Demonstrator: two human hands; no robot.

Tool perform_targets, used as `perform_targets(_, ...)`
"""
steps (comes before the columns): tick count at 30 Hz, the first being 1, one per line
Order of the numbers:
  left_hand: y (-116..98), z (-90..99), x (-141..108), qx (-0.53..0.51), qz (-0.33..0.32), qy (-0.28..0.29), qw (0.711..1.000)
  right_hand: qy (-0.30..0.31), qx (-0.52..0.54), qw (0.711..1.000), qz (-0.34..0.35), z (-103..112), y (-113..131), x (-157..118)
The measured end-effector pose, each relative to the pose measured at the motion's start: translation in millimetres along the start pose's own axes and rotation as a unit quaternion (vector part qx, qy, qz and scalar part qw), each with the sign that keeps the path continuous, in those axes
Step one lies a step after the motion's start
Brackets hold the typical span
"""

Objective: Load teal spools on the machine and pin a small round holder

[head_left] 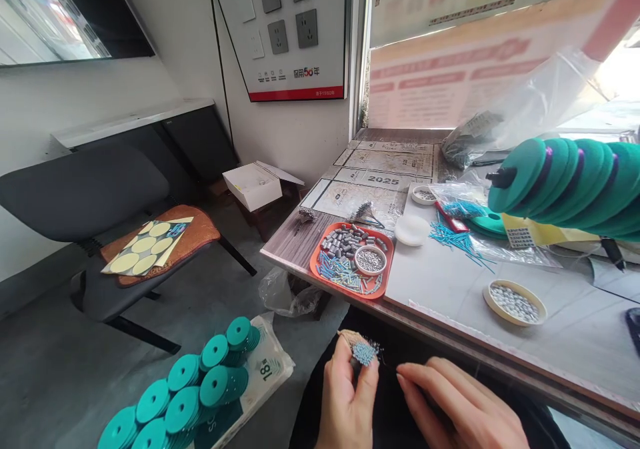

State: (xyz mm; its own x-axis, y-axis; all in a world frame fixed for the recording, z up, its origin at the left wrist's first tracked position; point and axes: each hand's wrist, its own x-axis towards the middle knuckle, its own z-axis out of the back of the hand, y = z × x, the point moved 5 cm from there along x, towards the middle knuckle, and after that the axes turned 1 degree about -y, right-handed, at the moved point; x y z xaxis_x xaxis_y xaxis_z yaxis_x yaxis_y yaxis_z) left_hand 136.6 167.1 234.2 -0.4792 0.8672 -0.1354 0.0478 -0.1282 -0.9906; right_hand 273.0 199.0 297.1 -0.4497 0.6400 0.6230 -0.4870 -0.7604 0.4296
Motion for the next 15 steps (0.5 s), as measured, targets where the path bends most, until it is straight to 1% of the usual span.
perform_targets(2,-6,0.2,0,0.029,-0.039,-0.003,0.999,-0.011,-0.011,1.0,-0.003,-1,0,1)
perform_targets(4,-13,-2.0,0,0.059,-0.078,0.018,0.995,-0.03,-0.027,0.999,-0.022,-3,0,2)
perform_targets(6,-17,-3.2,1,0.085,-0.103,0.035,0.99,-0.046,-0.046,0.997,-0.047,-5,-2,3)
perform_targets(8,-18,-2.5,1,0.105,-0.11,0.035,0.988,-0.041,-0.063,0.995,-0.063,-7,-2,3)
perform_targets(11,-19,-1.9,1,0.123,-0.12,0.035,0.985,-0.014,-0.088,0.994,-0.065,-7,-2,3)
perform_targets(15,-24,-4.6,2,0.112,-0.133,0.044,0.984,-0.005,-0.112,0.991,-0.069,-4,-2,3)
